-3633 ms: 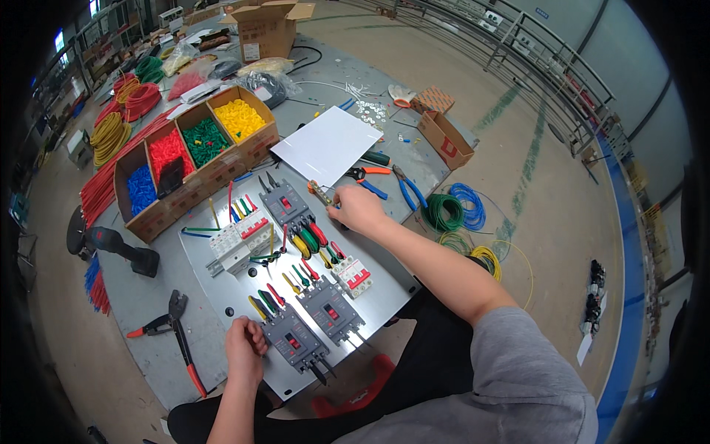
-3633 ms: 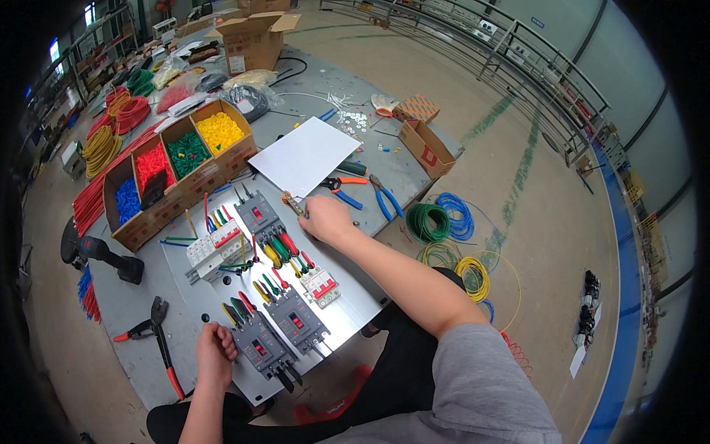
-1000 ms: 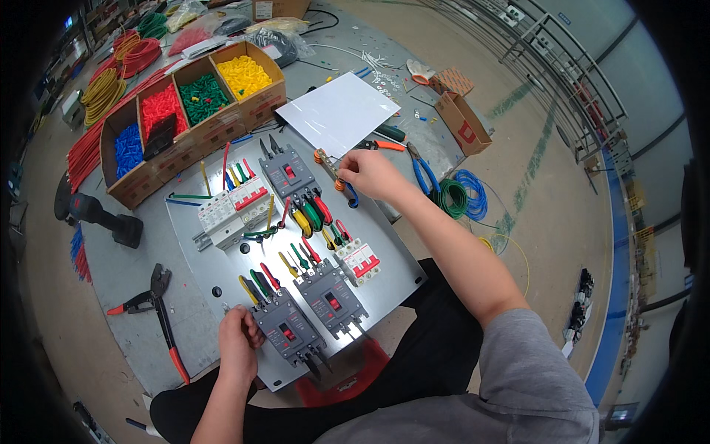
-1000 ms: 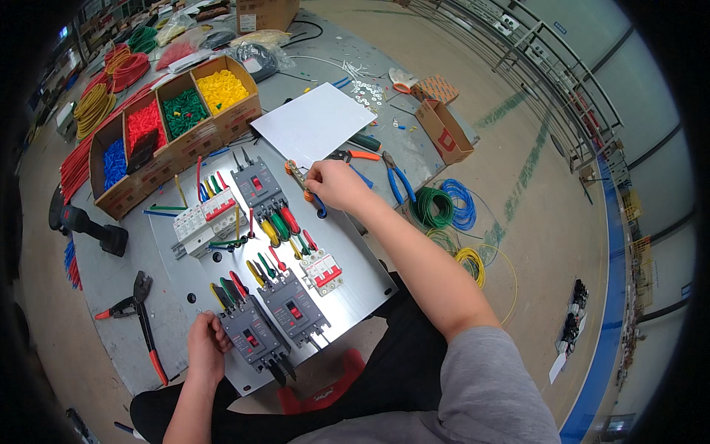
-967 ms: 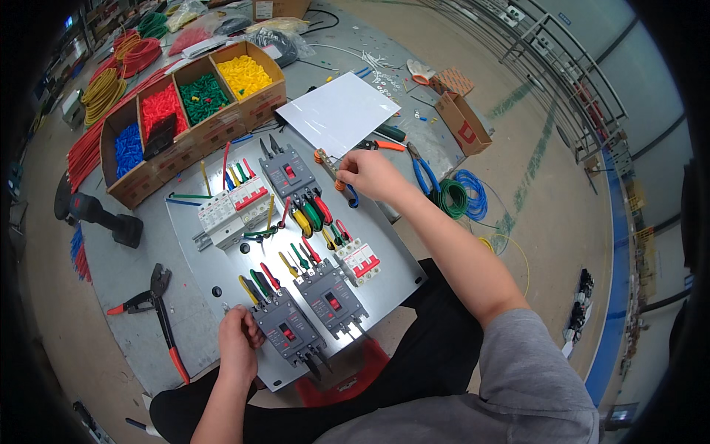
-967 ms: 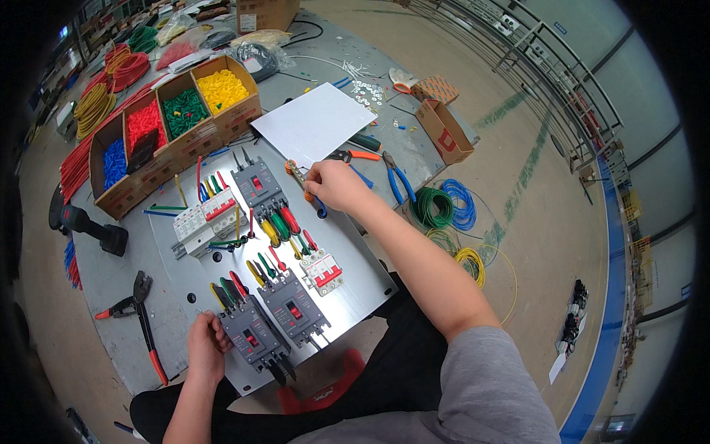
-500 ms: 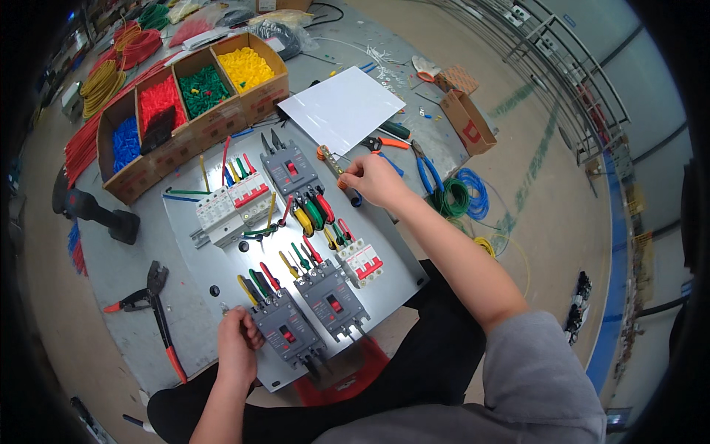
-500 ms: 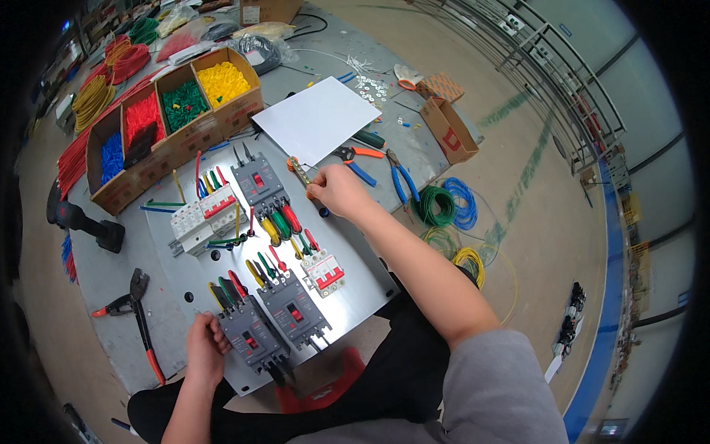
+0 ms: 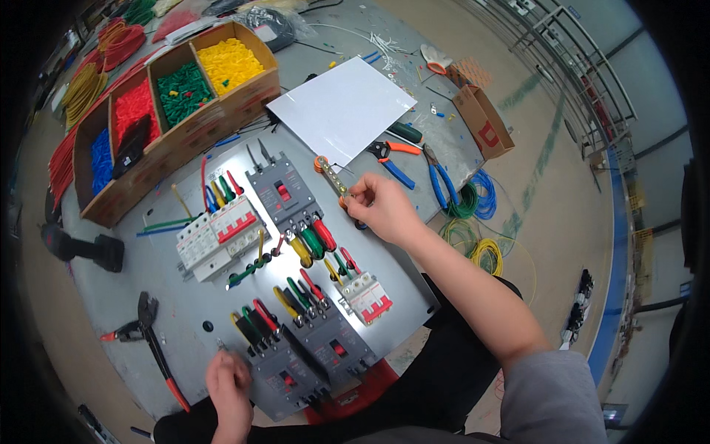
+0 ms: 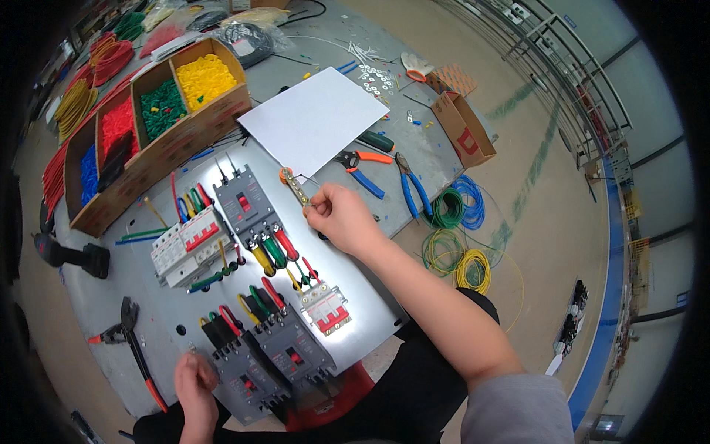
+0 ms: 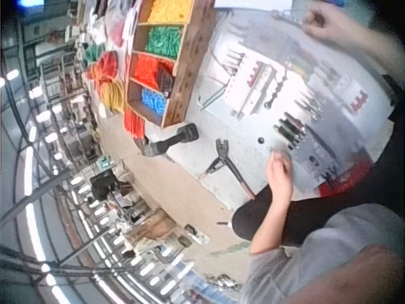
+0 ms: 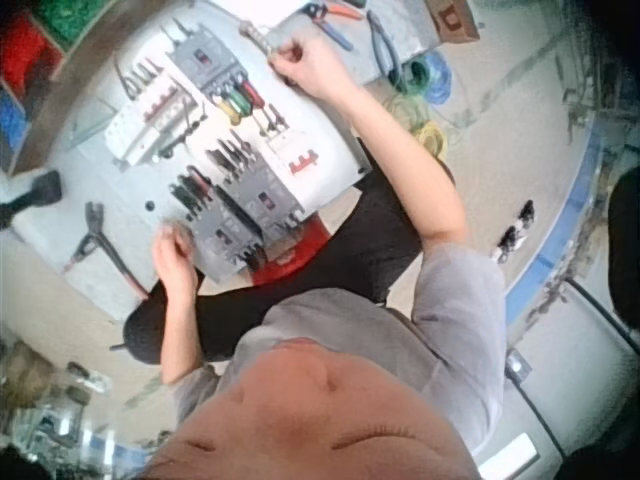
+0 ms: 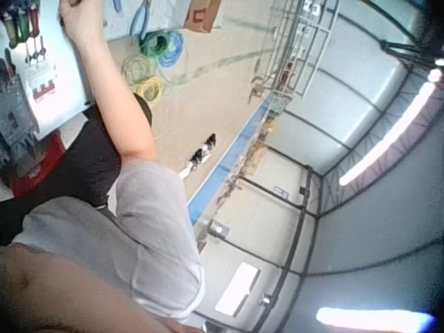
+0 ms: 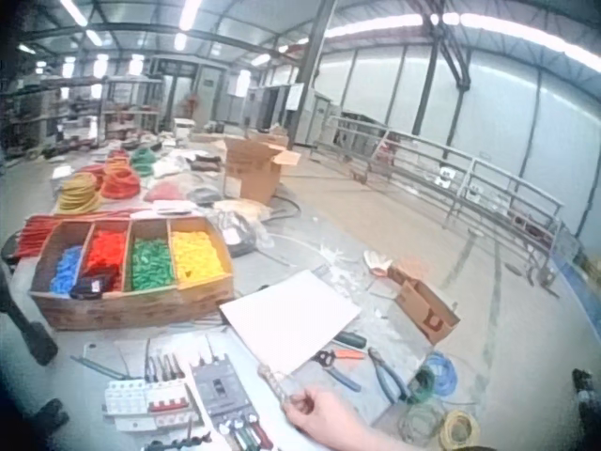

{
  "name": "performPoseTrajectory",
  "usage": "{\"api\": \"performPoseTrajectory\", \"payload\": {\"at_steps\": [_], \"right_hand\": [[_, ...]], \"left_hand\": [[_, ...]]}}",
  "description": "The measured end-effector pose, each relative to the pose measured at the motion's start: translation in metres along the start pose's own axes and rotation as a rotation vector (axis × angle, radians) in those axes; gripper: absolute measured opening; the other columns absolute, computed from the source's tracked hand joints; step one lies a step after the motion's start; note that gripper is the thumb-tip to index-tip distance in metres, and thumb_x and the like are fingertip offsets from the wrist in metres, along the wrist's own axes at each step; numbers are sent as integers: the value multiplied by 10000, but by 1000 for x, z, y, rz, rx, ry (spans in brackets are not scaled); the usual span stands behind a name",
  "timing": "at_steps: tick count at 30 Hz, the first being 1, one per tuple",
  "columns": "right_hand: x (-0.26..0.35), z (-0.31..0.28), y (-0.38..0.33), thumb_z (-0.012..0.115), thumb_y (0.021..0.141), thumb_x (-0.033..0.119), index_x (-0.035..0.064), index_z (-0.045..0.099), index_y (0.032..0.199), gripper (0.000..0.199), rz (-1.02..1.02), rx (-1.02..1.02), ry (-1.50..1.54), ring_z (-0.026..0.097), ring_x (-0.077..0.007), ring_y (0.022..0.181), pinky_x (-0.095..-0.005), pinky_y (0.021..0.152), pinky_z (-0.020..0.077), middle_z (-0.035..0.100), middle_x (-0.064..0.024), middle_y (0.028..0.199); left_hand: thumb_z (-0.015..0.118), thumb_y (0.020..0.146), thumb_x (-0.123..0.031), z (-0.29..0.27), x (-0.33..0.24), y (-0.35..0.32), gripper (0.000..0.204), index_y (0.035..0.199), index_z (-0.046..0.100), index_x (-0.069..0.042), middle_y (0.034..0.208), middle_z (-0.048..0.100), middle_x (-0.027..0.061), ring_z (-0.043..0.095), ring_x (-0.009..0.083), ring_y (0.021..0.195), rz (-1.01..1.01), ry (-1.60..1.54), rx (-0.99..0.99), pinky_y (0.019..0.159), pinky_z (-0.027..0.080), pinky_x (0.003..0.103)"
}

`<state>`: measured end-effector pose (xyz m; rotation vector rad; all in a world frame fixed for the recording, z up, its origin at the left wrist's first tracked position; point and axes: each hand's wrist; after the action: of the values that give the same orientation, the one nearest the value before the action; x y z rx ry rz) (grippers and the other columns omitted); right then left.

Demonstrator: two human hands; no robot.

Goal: The person assembles an electrical panel by connecting colored wires to circuit breakers and terminal blocks. They use pliers and screwdrivers to strip, cut, and secure the wires while referencing a document on the table.

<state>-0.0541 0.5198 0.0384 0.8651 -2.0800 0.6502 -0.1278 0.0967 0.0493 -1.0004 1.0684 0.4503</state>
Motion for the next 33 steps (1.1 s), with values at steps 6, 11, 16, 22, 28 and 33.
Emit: {"api": "performPoseTrajectory", "payload": {"at_steps": [6, 11, 16, 22, 28, 33], "right_hand": [[-1, 0, 0, 851, 920, 170, 1, 652, 933, 261, -7, -20, -10, 640, -196, 757, -360, 707, 546, 661, -90, 845], [0, 0, -2, 852, 921, 154, 5, 637, 936, 263, 26, -37, -6, 614, -181, 728, -341, 678, 530, 628, -86, 853], [4, 1, -2, 851, 926, 126, 13, 637, 952, 243, 160, -5, 104, 577, -111, 708, -303, 652, 503, 627, -43, 841], [11, -5, 2, 844, 923, 108, 13, 640, 959, 228, 253, 42, 125, 569, -90, 709, -290, 645, 494, 627, -28, 833], [17, -8, 7, 839, 919, 94, 12, 639, 956, 219, 288, 77, 80, 574, -107, 697, -297, 648, 496, 632, -34, 802], [37, -14, 11, 826, 928, 98, -5, 632, 948, 221, 284, 113, -49, 599, -144, 702, -326, 667, 519, 645, -63, 794]], "left_hand": [[454, 1140, -314, -7, -20, -5, 417, 779, 415, -109, 719, 419, -6, 367, 120, 665, 135, 311, -75, 631, 311, 310], [463, 1124, -244, -18, -18, 4, 380, 790, 445, -65, 746, 463, 35, 417, 159, 698, 305, 334, -139, 650, 329, 327], [468, 1139, -240, -24, -18, 9, 422, 764, 428, -51, 706, 442, 70, 422, 199, 660, 398, 377, -178, 641, 353, 376], [480, 1163, -319, -14, -32, 19, 462, 779, 401, -73, 704, 395, 60, 372, 194, 644, 381, 283, -157, 638, 335, 381], [471, 1098, -204, -14, -26, 23, 338, 791, 420, -72, 724, 380, 50, 366, 190, 658, 446, 276, -251, 634, 344, 380], [489, 1093, -213, -18, -25, 19, 335, 799, 439, -59, 721, 389, 61, 367, 197, 658, 452, 237, -230, 631, 341, 397]]}}
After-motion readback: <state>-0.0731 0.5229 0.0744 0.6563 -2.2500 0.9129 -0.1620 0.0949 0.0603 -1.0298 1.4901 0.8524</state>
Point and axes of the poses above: each hand's wrist, its own y-axis towards the middle knuckle, its own z-axis out of the palm, x = y × z
